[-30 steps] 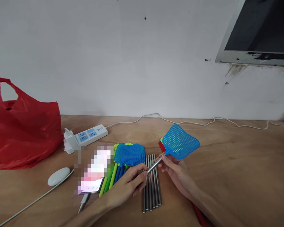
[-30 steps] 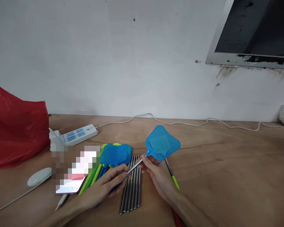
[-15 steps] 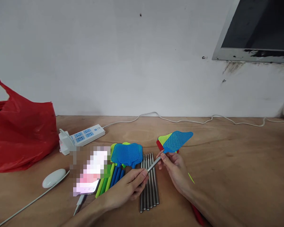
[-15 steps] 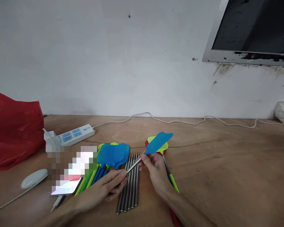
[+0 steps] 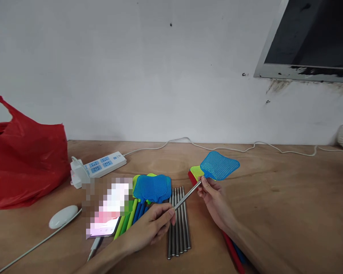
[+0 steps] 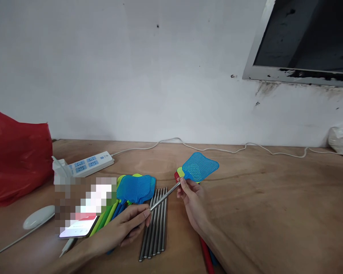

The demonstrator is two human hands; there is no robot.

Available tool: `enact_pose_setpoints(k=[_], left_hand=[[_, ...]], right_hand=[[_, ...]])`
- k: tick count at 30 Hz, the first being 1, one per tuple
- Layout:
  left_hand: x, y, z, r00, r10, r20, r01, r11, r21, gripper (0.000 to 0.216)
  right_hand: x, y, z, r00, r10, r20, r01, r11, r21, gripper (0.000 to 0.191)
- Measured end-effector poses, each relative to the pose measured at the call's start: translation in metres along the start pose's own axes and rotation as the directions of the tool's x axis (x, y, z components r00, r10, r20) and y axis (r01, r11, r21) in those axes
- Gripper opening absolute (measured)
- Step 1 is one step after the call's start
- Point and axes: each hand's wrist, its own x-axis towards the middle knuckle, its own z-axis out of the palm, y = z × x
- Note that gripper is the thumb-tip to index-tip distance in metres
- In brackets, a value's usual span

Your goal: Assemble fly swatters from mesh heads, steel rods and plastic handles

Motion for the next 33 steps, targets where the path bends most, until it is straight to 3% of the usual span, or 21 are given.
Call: enact_pose_setpoints(k=[4, 10, 18, 33], left_hand=[[-0.003, 0.003, -0.001, 1.0, 0.022, -0.008, -0.021, 0.999, 0.043, 0.05], [-0.002, 0.006, 0.0, 0.998, 0.064, 0.012, -0.064, 0.998, 0.028, 0.044], [-0.005, 0.002, 0.007, 0.999, 0.046, -0.002, -0.046, 0.999, 0.008, 0.047], [0.0, 0.007, 0.009, 0.998, 0.05, 0.035, -0.048, 0.998, -0.045, 0.049]], right_hand=[[-0.004, -0.005, 0.002, 0.999, 0.032, 0.003, -0.032, 0.999, 0.005, 0.026], [-0.019, 0.005, 0.009, 0.981, 0.115, 0.155, -0.1, 0.99, -0.099, 0.031], [-0.027, 0.016, 0.006, 0.964, 0.081, 0.255, -0.01, 0.963, -0.269, 0.032], [-0.029, 0.023, 0.011, 0.995, -0.005, 0.099, 0.018, 0.991, -0.134, 0.032]])
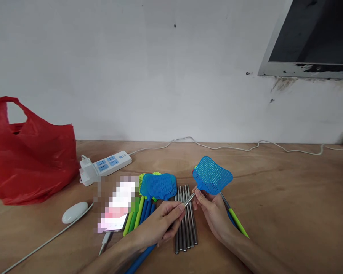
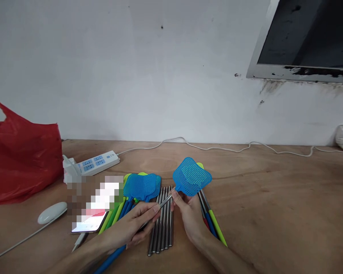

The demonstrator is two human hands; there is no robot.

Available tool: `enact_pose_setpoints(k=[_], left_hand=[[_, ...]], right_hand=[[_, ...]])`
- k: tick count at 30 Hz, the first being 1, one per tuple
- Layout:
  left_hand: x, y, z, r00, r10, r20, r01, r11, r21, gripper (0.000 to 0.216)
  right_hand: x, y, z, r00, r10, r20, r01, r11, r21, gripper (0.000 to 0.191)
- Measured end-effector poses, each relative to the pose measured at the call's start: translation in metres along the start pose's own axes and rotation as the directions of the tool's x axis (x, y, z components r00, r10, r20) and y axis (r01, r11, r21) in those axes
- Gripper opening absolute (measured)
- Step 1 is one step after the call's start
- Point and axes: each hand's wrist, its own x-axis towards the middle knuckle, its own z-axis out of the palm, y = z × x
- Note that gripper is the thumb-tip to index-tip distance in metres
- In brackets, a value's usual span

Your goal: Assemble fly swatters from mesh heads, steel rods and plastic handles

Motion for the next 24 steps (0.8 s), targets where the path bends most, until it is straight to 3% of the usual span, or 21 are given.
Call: enact_pose_setpoints(k=[24], left_hand=[[0.0016, -0.0046, -0.0023, 1.0, -0.025, -0.015, 0.025, 1.0, 0.016, 0.049]], right_hand=[[0.0035, -0.0046, 0.005, 0.998, 0.025, -0.049, -0.022, 0.997, 0.069, 0.033]])
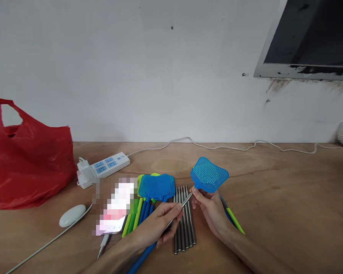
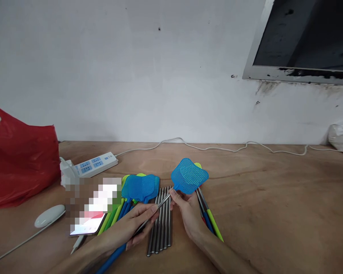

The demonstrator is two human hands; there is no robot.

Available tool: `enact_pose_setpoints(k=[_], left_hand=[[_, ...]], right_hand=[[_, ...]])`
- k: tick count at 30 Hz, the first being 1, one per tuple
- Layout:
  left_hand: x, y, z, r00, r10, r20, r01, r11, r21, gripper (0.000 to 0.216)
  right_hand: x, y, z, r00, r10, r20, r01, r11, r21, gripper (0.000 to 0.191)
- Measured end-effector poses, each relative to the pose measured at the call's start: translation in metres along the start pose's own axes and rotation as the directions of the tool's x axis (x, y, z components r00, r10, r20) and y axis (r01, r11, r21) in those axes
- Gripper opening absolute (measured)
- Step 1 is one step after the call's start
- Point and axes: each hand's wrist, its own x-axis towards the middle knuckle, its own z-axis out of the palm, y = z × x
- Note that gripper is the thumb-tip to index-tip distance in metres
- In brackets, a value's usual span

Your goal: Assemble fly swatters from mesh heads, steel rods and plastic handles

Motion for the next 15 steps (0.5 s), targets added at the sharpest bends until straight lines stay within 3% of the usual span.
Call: enact_pose_setpoints(k=[8, 15], left_hand=[[-0.003, 0.002, 0.005, 0.999, -0.049, -0.013, 0.05, 0.998, 0.038, 0.053], [-0.04, 0.005, -0.008, 0.991, -0.135, 0.011, 0.129, 0.963, 0.235, 0.056]], right_hand=[[0.004, -0.016, 0.004, 0.994, 0.095, -0.05, -0.089, 0.991, 0.103, 0.035], [0.017, -0.037, -0.007, 0.989, 0.135, -0.06, -0.13, 0.988, 0.082, 0.039]])
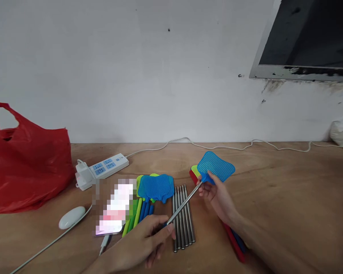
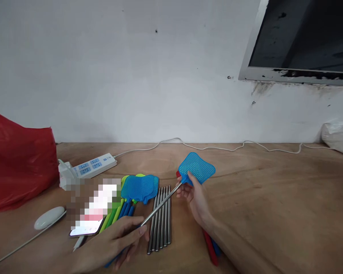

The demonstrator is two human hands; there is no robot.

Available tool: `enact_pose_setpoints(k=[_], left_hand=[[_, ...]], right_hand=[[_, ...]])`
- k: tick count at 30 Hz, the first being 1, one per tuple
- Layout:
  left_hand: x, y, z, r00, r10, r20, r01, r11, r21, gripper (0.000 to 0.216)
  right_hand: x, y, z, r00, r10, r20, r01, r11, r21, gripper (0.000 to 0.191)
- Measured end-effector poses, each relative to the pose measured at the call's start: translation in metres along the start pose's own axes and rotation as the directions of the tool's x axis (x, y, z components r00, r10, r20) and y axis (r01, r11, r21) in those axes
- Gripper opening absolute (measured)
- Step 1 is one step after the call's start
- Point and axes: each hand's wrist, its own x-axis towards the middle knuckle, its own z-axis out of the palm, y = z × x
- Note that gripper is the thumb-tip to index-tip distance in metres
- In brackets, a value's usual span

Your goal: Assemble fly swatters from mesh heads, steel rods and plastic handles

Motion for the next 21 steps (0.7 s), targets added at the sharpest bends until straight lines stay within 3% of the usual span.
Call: enact_pose_setpoints(k=[3, 6, 8, 11, 16, 21], left_hand=[[-0.012, -0.009, -0.006, 0.996, 0.0, -0.091, 0.011, 0.993, 0.114, 0.057], [-0.015, -0.018, -0.009, 0.96, 0.102, -0.26, -0.033, 0.965, 0.259, 0.047], [-0.013, -0.021, -0.009, 0.937, 0.165, -0.307, -0.057, 0.941, 0.333, 0.042], [-0.008, -0.019, -0.008, 0.931, 0.192, -0.31, -0.054, 0.913, 0.404, 0.041], [-0.001, -0.012, -0.006, 0.905, 0.27, -0.329, -0.092, 0.878, 0.47, 0.038], [0.003, 0.0, -0.006, 0.92, 0.298, -0.254, -0.15, 0.867, 0.474, 0.038]], right_hand=[[0.006, -0.012, -0.006, 1.0, -0.023, 0.019, 0.024, 0.999, -0.046, 0.038], [0.011, -0.017, -0.011, 0.999, -0.015, 0.031, 0.02, 0.987, -0.159, 0.041], [0.01, -0.014, -0.012, 0.998, -0.061, 0.014, 0.062, 0.975, -0.215, 0.042], [-0.002, 0.001, -0.009, 0.983, -0.179, -0.035, 0.168, 0.963, -0.212, 0.038], [-0.025, 0.025, -0.003, 0.992, -0.122, 0.043, 0.129, 0.963, -0.236, 0.044], [-0.019, 0.023, -0.005, 0.993, -0.102, 0.067, 0.115, 0.967, -0.229, 0.05]])
